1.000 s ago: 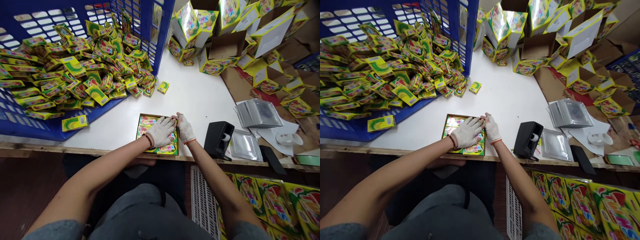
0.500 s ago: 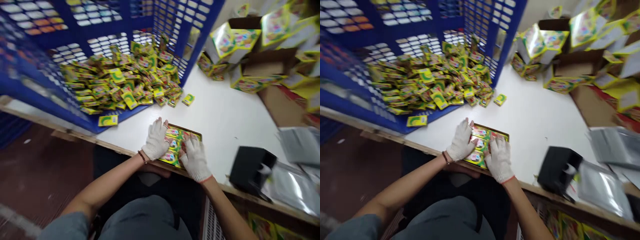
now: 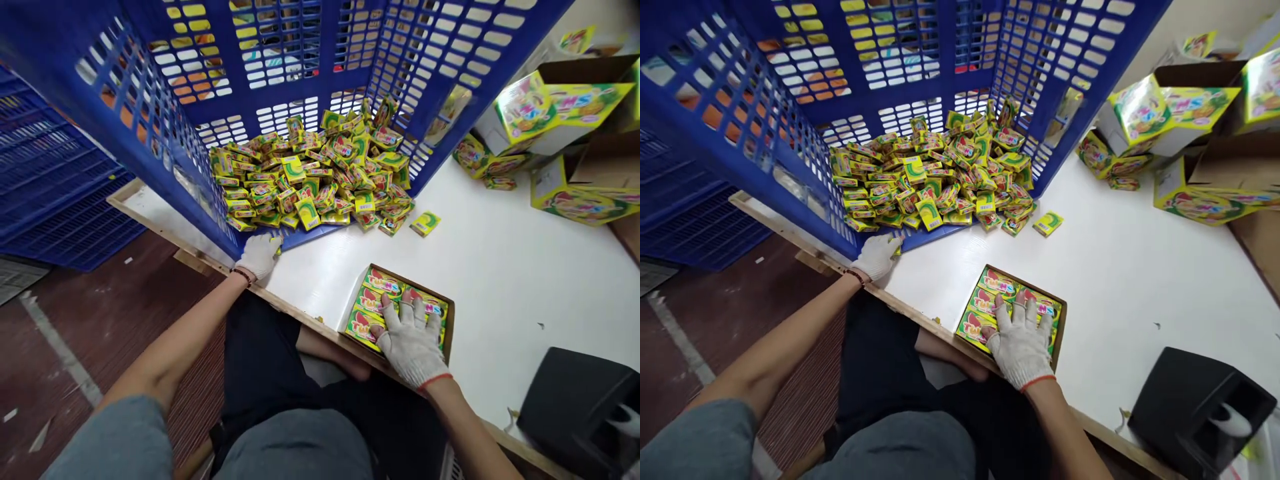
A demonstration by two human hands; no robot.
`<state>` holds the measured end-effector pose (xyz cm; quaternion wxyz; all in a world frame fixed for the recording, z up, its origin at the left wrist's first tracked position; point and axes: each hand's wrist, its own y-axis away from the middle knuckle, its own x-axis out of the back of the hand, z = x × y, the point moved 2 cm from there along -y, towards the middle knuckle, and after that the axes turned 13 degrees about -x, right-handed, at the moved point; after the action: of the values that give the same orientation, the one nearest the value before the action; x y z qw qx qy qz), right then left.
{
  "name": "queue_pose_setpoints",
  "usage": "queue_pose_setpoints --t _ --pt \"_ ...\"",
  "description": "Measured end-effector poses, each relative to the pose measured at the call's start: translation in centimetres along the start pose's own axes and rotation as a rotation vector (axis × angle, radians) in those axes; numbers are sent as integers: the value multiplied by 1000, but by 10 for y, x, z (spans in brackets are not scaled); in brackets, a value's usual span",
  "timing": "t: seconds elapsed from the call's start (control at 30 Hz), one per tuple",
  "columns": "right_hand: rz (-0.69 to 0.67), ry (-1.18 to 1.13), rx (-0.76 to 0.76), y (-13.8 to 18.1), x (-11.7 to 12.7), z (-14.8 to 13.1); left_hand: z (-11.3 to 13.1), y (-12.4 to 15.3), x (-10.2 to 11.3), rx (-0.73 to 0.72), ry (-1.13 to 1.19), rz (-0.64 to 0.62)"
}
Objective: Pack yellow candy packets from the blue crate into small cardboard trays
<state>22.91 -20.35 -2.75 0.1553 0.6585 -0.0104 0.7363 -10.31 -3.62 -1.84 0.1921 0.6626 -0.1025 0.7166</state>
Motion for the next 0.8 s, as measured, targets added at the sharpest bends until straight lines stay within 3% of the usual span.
queue_pose_setpoints --t 0.07,0.17,0.27,0.33,0.4,0.47,0.53,0.6,0.7,0.8 --pt "32 -99 20 -2 0 3 14 2 -1 -9 217 133" --pt "180 -428 67 -6 7 12 65 1 -3 -46 788 322" --pt "359 -775 103 -11 29 23 132 2 4 -219 1212 279" --pt "392 -878 190 -15 49 24 170 4 14 -346 1227 202" --pt "306 -924 301 -20 66 23 197 6 23 -477 1125 182" --pt "198 -959 316 -24 72 23 209 4 26 -573 1038 223" --pt "166 -971 221 -24 66 26 203 -1 23 -582 951 327" --pt "181 -962 121 -18 51 27 178 -9 18 -525 783 455" --pt "174 -916 110 -6 27 20 117 -27 18 -338 435 575" --pt "230 -761 215 5 15 2 49 -45 33 -57 196 627"
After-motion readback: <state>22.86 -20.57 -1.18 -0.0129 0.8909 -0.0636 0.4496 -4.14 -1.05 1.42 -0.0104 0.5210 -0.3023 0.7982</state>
